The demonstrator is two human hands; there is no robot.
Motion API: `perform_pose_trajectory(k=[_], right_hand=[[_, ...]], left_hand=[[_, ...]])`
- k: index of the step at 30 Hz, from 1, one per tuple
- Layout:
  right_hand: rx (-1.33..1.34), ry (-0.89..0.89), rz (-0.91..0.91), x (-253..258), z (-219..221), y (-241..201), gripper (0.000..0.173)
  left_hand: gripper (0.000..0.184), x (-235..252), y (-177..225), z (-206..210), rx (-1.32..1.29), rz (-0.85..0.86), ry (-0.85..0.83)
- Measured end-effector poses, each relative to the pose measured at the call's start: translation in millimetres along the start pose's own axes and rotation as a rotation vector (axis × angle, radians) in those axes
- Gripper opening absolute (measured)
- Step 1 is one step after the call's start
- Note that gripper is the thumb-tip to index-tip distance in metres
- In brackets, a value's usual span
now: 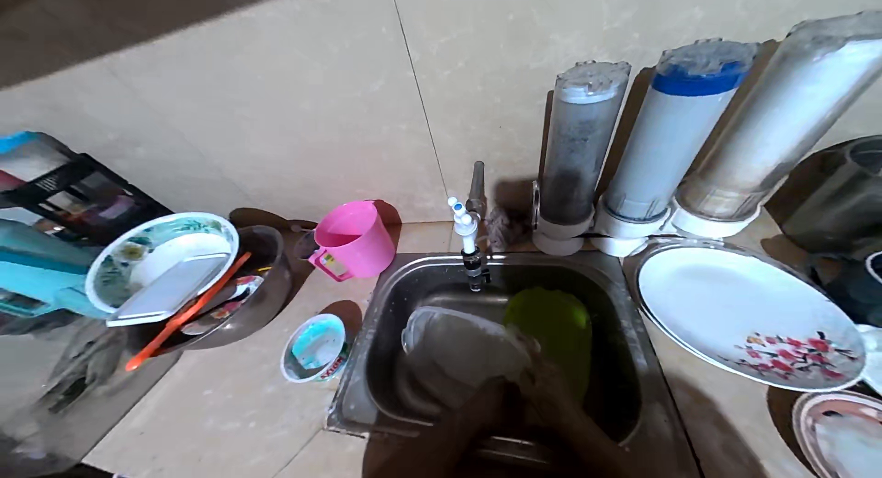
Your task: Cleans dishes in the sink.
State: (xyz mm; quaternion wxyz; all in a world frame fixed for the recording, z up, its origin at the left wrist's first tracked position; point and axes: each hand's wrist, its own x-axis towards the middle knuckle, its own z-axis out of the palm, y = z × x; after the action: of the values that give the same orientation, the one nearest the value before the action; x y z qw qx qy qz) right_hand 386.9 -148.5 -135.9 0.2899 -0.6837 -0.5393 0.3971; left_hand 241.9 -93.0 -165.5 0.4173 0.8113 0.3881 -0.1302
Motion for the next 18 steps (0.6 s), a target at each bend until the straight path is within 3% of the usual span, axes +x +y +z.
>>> perform_pose_trajectory(k=[3,5,8,11,14,18], right_hand=[[0.055,0.051,0.082,2,-6,3,0.061],[0.128,0.081,0.127,6,-8,9,0.059],[0.208,0.088,0.156,10,-10,12,0.058],[0.210,0.061,0.168,13,-7,12,0.060],[0.216,0.045,0.158,16,-2,12,0.062],[0.206,0.031,0.159,15,-3,9,0.061]], left_hand=[[0.046,-1,-1,-12,0.004,-0.144,0.006],[0.045,-21,-2,-35,-0.031,-0.211,0.249],[0.037,-72,-34,-90,-0.106,-0.280,0.748],[0.044,-133,-77,-144,0.084,-0.486,0.999],[0.048,-165,-118,-165,0.141,-0.663,1.051],[0.049,-160,-155,-156,0.124,-0.537,1.010]])
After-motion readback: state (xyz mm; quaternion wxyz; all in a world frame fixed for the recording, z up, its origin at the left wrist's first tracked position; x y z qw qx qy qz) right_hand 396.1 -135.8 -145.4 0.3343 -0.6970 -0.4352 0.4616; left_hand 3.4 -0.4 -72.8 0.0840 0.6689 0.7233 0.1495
